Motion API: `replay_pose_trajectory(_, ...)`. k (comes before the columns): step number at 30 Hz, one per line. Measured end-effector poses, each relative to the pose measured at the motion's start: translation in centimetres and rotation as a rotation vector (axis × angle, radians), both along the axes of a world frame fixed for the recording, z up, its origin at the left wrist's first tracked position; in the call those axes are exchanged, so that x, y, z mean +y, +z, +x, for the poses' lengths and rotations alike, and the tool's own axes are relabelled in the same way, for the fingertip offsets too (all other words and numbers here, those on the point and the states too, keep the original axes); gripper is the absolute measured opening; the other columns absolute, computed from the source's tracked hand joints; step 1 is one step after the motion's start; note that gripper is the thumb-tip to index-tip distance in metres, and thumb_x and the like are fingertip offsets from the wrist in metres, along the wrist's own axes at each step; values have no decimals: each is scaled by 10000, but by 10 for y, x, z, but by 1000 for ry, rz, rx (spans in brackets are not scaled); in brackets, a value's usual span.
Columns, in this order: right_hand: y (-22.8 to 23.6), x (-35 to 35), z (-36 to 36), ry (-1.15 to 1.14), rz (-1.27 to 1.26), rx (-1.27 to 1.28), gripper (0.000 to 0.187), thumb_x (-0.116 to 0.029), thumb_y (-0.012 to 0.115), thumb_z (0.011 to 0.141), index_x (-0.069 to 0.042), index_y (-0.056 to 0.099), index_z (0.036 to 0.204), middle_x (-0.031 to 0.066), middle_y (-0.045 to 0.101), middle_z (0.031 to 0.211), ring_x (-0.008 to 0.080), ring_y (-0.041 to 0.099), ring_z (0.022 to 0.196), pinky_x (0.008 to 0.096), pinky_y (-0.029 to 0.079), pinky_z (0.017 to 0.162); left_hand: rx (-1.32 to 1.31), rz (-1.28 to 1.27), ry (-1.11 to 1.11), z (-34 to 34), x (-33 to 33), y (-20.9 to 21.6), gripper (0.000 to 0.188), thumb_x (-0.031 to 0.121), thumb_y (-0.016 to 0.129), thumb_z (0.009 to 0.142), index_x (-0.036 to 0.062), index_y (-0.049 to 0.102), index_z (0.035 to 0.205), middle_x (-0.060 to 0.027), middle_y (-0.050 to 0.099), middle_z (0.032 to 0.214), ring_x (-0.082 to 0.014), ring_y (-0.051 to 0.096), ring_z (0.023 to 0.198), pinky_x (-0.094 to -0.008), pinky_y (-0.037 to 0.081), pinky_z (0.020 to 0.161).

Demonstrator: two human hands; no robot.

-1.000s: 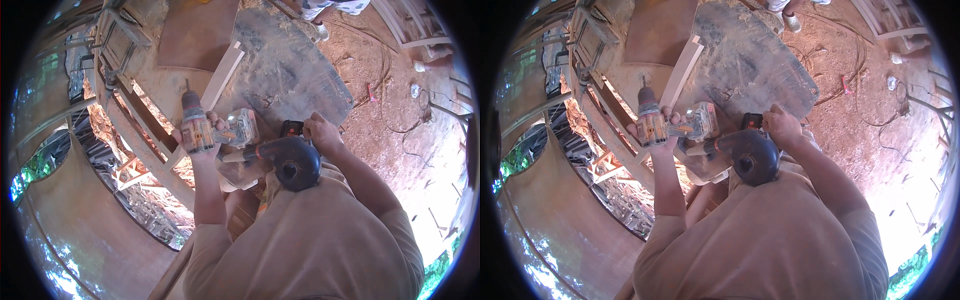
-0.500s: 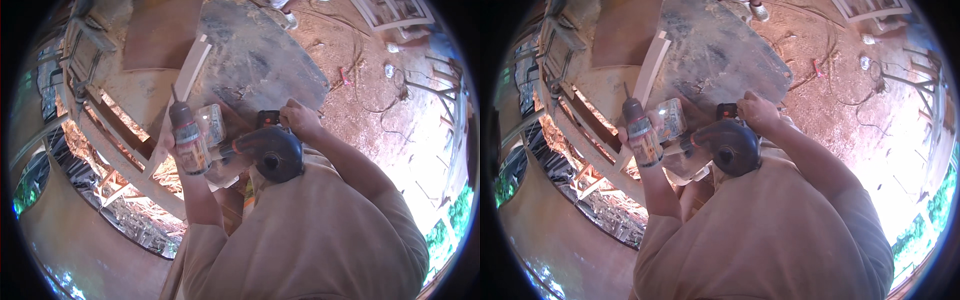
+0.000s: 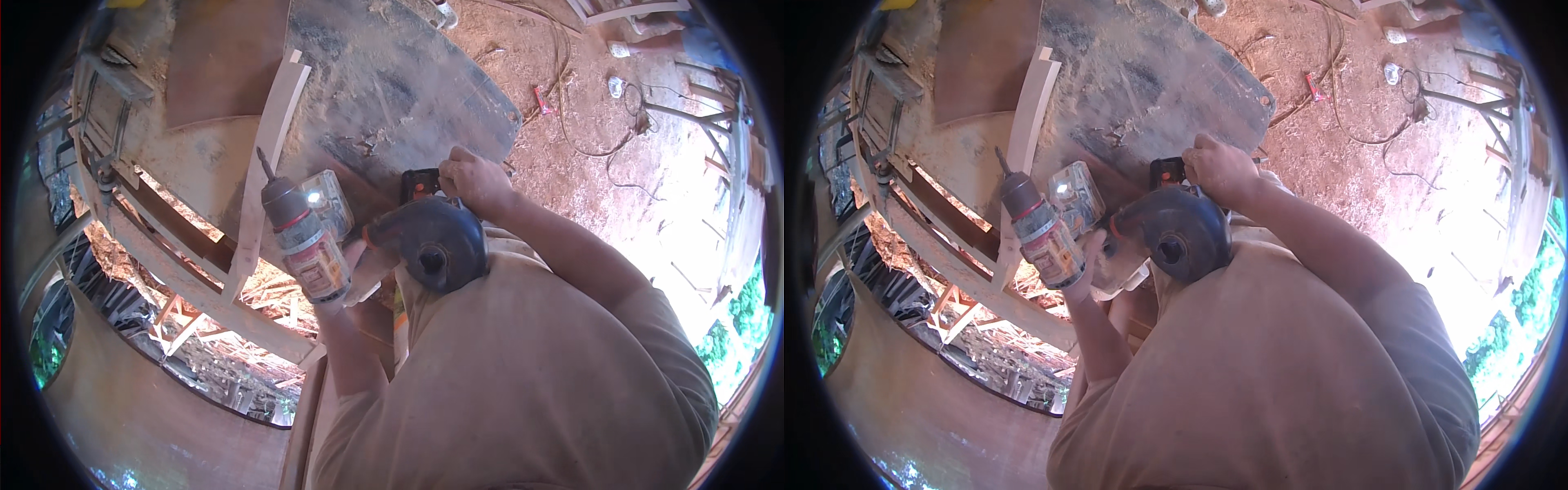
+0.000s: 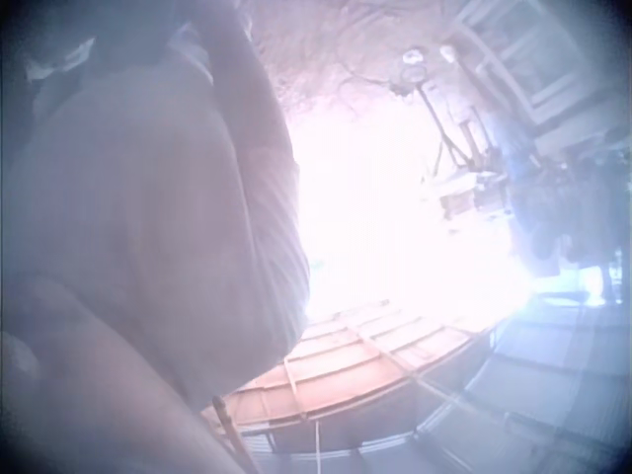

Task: Assembling and finishing wooden furniture frames using an orbital sander and a power drill.

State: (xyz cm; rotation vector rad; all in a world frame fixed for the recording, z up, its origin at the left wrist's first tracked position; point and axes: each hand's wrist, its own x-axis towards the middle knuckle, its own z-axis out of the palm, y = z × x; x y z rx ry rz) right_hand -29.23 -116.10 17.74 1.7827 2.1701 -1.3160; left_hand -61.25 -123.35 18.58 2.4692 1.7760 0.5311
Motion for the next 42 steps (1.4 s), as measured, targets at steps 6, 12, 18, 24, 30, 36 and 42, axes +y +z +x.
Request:
replay_pose_trajectory(6, -2, -2, 0, 16, 46, 13, 180, -217, 564, 945, -85, 676, 995, 124, 607, 1017, 338, 669, 940, 462, 536, 829, -88, -12, 0, 3, 29, 9, 468, 266, 760, 846, 25, 606, 1217, -115, 674, 1089, -293, 638, 1005, -455, 494, 902)
replay_pose_trajectory(12, -8, -1, 0, 30, 11, 43, 174, -201, 565, 941, -85, 684, 991, 135, 605, 1024, 342, 670, 925, 459, 538, 803, -527, -746, -32, 10, 79, 74, 355, 172, 807, 803, -1, 682, 1087, -147, 708, 1051, -219, 686, 946, -359, 534, 805)
replay_pose_trajectory(18, -5, 1, 4, 19, -13, 42, 178, -183, 566, 929, -70, 684, 1000, 146, 604, 1049, 340, 676, 939, 445, 550, 803, -533, -1182, -69, 26, 102, 69, 402, 125, 879, 725, -18, 695, 1052, -103, 748, 938, -167, 721, 856, -321, 555, 758)
replay_pose_trajectory(24, 0, 0, 7, 23, -44, 45, 175, -157, 588, 910, -66, 685, 1023, 150, 598, 1100, 329, 690, 973, 425, 575, 803, -561, -1199, -82, 25, 97, 48, 422, 56, 871, 675, -2, 701, 1057, -95, 747, 947, -143, 716, 879, -312, 556, 761)
replay_pose_trajectory(30, -4, -4, 7, -2, -20, 48, 184, -176, 545, 937, -85, 690, 1005, 141, 600, 1052, 338, 682, 939, 459, 551, 783, -459, -1219, -100, 31, 106, 48, 456, 71, 817, 747, -41, 654, 1158, -129, 740, 1049, -174, 715, 979, -328, 551, 847)
replay_pose_trajectory(36, -2, -3, 7, 6, -15, 53, 179, -173, 561, 932, -76, 685, 1017, 142, 596, 1070, 332, 682, 941, 453, 552, 787, -411, -1275, -96, 43, 112, 53, 443, 70, 808, 755, -43, 648, 1153, -131, 737, 1058, -184, 711, 994, -338, 546, 860)
replay_pose_trajectory(42, 3, 1, 9, 44, -76, 43, 211, -197, 606, 933, -67, 699, 1071, 160, 596, 1119, 324, 687, 1022, 429, 572, 841, -470, -1177, -118, 49, 112, 52, 374, 106, 834, 724, -15, 700, 1052, -146, 751, 917, -232, 748, 884, -347, 555, 752)
